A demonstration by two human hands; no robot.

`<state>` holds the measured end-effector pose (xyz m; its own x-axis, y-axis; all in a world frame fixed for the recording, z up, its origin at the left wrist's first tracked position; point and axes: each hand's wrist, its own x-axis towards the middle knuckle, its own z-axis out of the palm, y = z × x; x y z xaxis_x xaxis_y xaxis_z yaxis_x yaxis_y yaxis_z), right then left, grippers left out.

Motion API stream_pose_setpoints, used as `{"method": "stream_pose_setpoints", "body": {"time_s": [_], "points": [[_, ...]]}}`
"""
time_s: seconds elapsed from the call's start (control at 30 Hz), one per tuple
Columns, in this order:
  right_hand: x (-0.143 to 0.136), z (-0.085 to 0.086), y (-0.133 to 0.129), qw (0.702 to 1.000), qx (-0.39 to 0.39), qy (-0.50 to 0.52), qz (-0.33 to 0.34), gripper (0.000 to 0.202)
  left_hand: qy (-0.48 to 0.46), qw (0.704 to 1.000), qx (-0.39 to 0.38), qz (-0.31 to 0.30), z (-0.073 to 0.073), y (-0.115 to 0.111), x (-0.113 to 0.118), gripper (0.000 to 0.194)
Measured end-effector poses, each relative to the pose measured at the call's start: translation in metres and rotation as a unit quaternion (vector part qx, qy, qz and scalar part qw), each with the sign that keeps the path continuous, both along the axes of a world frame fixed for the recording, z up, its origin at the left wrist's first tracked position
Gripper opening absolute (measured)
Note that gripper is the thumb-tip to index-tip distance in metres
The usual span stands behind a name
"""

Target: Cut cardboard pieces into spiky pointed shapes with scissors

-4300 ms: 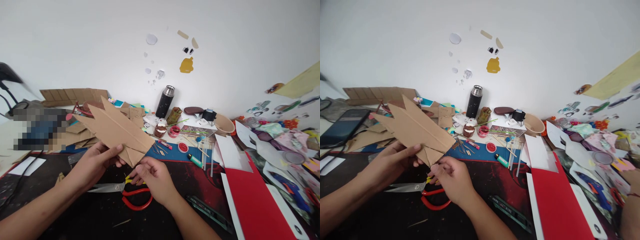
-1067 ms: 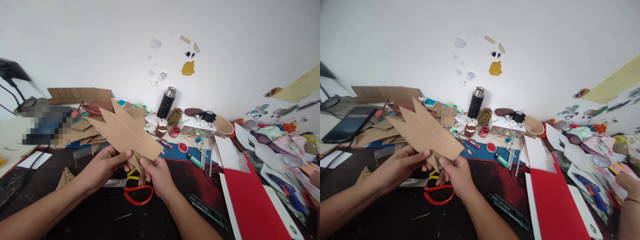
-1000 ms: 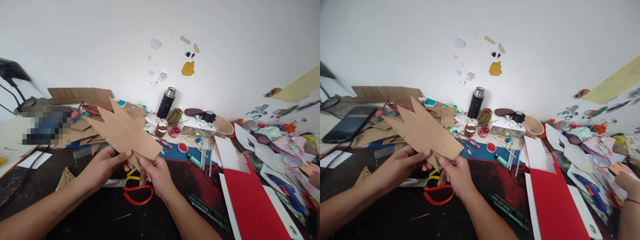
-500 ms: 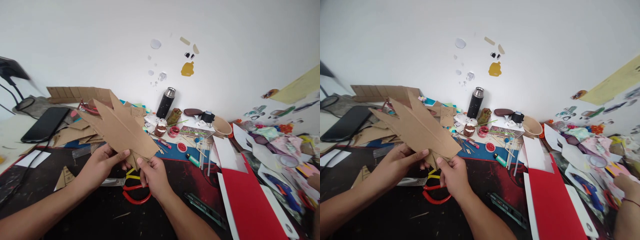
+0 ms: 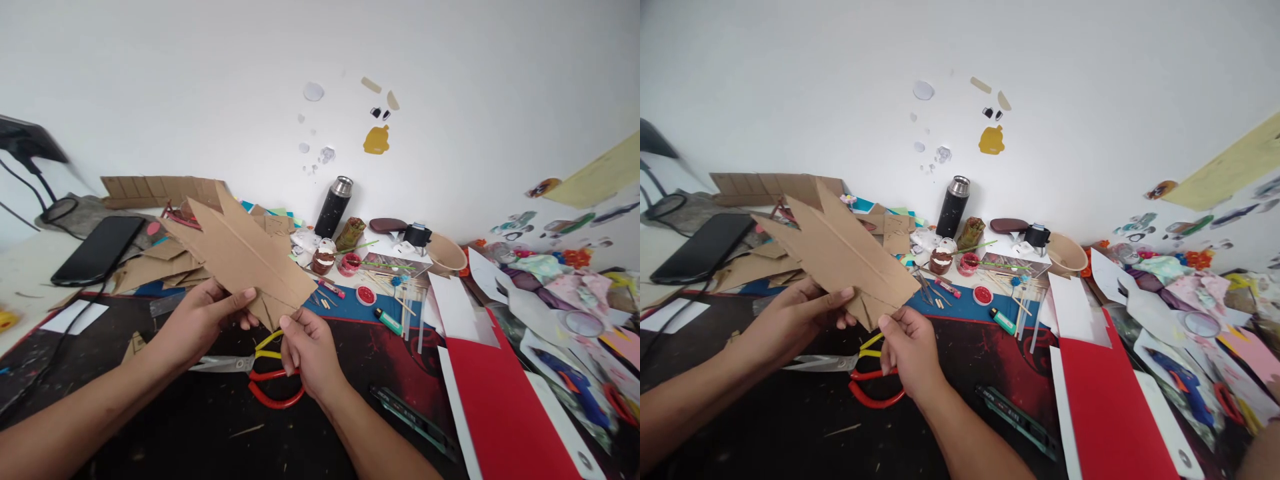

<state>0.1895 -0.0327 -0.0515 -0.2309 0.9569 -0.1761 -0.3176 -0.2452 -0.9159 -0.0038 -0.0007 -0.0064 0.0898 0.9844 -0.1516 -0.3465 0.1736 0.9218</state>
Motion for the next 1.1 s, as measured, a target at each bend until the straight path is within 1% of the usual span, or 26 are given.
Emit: {"method": "stream_pose_setpoints", "body": {"time_s": [0.1, 0.17, 0.27, 0.4, 0.57, 0.7, 0.8, 0.93, 1.1], "points": [[0.001, -0.002, 0.001, 1.0, 0.006, 0.021, 0.017, 0.055, 0.016, 1.0, 0.0, -0.003, -0.003, -0.002, 0.002, 0.042], [0.002, -0.004, 0.001, 1.0, 0.007, 0.018, 0.021, 0.056, 0.037, 0.999, 0.008, -0.009, -0.006, -0.003, 0.003, 0.043], [0.001, -0.003, 0.002, 0.999, 0.012, -0.001, 0.036, 0.058, 0.062, 0.998, 0.023, -0.017, -0.01, -0.005, 0.004, 0.043], [-0.001, 0.002, 0.001, 0.998, 0.0, -0.038, 0.059, 0.061, 0.072, 0.997, 0.028, -0.014, -0.014, -0.006, 0.004, 0.043], [-0.005, 0.007, -0.001, 0.995, -0.008, -0.089, 0.033, 0.05, 0.088, 0.996, 0.03, -0.011, -0.017, -0.008, 0.004, 0.042], [-0.007, 0.006, -0.003, 0.996, -0.006, -0.088, 0.019, 0.044, 0.119, 0.992, 0.045, -0.009, -0.017, -0.008, 0.005, 0.042], [-0.006, 0.005, -0.003, 0.998, -0.003, -0.062, 0.03, 0.047, 0.111, 0.993, 0.044, -0.004, -0.019, -0.007, 0.005, 0.042], [-0.002, 0.005, -0.003, 0.998, 0.0, -0.038, 0.044, 0.053, 0.095, 0.995, 0.029, 0.019, -0.02, -0.005, 0.003, 0.041], [0.0, 0.005, -0.002, 0.997, 0.004, -0.068, 0.035, 0.055, 0.09, 0.995, 0.024, 0.018, -0.021, -0.006, 0.003, 0.041]]}}
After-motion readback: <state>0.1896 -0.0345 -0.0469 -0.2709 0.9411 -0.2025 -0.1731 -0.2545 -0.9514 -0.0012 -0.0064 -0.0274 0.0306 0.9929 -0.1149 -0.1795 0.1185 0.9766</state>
